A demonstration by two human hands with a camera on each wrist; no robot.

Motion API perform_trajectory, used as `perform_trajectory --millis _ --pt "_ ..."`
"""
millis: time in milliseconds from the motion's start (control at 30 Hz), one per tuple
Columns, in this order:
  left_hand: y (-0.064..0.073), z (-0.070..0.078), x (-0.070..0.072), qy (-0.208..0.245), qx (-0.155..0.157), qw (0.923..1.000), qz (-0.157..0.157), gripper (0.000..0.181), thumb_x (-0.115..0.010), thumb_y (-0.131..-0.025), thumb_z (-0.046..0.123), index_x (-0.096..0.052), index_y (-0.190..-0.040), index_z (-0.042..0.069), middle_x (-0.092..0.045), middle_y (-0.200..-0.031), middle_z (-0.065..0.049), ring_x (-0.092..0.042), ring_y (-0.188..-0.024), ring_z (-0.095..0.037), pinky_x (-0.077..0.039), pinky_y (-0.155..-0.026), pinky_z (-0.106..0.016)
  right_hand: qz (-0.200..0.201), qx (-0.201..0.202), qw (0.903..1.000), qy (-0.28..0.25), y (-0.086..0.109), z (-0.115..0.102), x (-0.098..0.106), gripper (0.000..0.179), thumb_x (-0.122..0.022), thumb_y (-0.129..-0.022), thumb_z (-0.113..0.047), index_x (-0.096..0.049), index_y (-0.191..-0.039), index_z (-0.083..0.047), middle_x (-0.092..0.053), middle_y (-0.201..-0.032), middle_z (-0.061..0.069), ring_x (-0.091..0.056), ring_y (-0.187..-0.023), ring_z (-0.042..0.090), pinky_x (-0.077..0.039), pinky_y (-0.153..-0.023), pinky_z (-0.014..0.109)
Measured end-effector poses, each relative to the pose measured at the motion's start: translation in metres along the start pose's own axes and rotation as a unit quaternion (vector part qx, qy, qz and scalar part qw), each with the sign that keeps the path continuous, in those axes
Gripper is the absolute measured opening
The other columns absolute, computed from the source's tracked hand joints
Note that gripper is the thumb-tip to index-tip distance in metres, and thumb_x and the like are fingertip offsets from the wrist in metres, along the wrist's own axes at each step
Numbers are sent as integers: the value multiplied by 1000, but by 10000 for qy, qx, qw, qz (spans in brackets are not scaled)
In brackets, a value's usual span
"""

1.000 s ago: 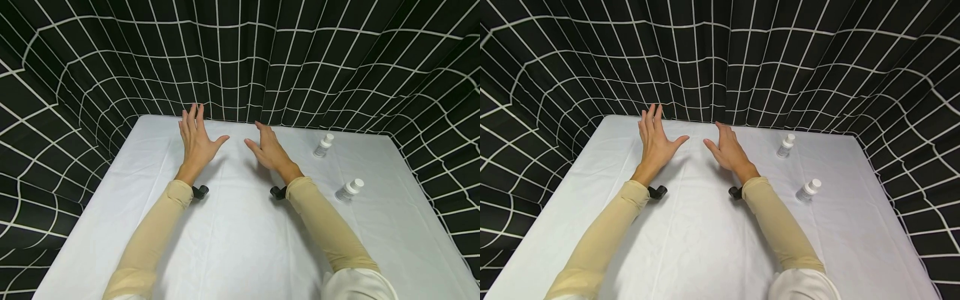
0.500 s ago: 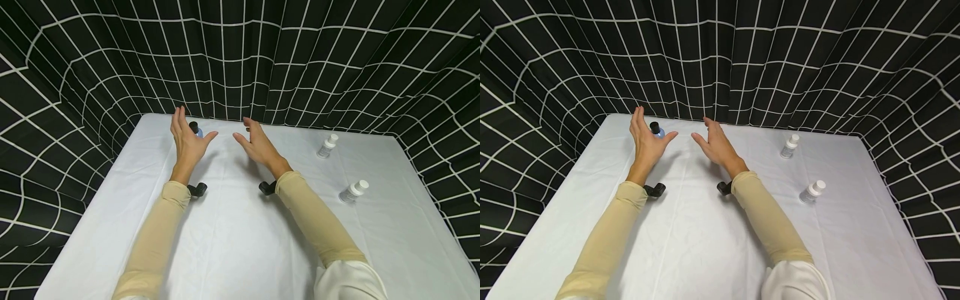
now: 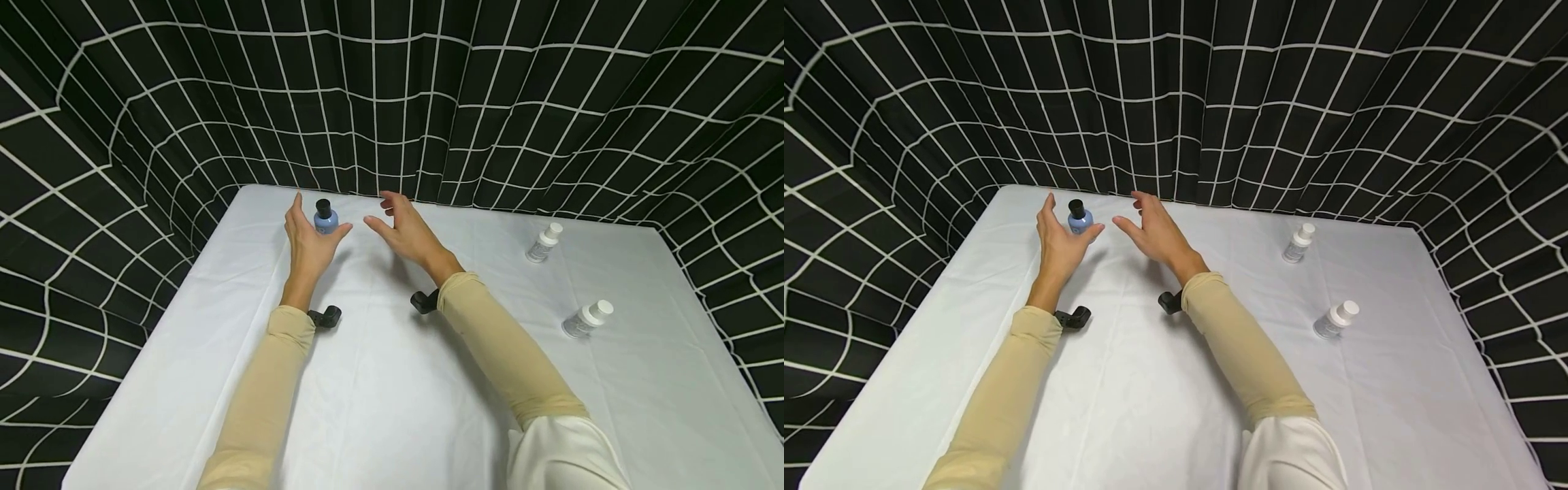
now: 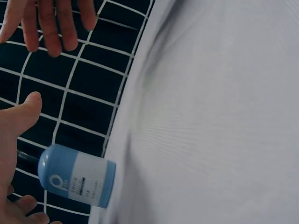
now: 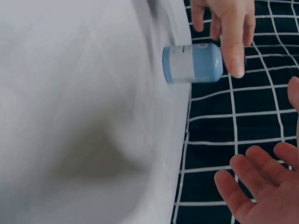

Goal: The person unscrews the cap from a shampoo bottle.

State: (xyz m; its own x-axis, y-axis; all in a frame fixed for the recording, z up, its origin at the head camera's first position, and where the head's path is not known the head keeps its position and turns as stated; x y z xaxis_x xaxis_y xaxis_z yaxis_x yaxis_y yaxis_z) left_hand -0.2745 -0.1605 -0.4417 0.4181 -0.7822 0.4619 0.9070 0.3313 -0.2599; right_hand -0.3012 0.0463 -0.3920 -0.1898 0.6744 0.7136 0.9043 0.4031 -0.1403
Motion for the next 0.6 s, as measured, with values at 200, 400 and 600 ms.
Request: perform_trajectory --millis 200,400,600 --pt "2 -9 -1 25 254 9996 -149 109 -84 -83 46 -17 -161 9 -31 -159 -19 -29 -151 -33 -30 -126 -47 -180 114 9997 -139 -12 -12 -11 70 -59 -102 -48 -35 -154 -8 -52 -143 13 -56 -133 29 -47 -114 40" --pt "-1 -17 -1 168 140 9996 -201 100 -82 -86 41 -25 -158 4 -38 -157 -20 -43 -145 -36 -36 -123 -43 -299 198 9989 -297 -25 -23 -25 67 -62 -101 -43 -39 -152 -6 -53 -143 13 -57 -132 31 -47 -114 40" --pt "-6 -19 1 421 351 9979 -357 87 -80 -89 31 -32 -156 2 -46 -155 -20 -53 -138 -36 -44 -118 -42 -493 341 9979 -247 -38 -31 -41 65 -63 -102 -38 -40 -153 -5 -55 -145 16 -58 -132 31 -47 -114 37"
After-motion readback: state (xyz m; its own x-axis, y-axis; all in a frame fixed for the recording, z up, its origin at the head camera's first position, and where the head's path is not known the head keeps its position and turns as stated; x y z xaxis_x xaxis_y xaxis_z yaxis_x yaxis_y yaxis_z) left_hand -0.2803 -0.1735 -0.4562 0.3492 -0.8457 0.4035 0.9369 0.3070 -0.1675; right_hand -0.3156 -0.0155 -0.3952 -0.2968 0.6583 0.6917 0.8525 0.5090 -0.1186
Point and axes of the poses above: each hand's wrist, its own y-axis away from the middle knuckle, its own x-axis out of the back of the hand, z = x × y, the point moved 1 cm from there along -y, towards the middle knuckle
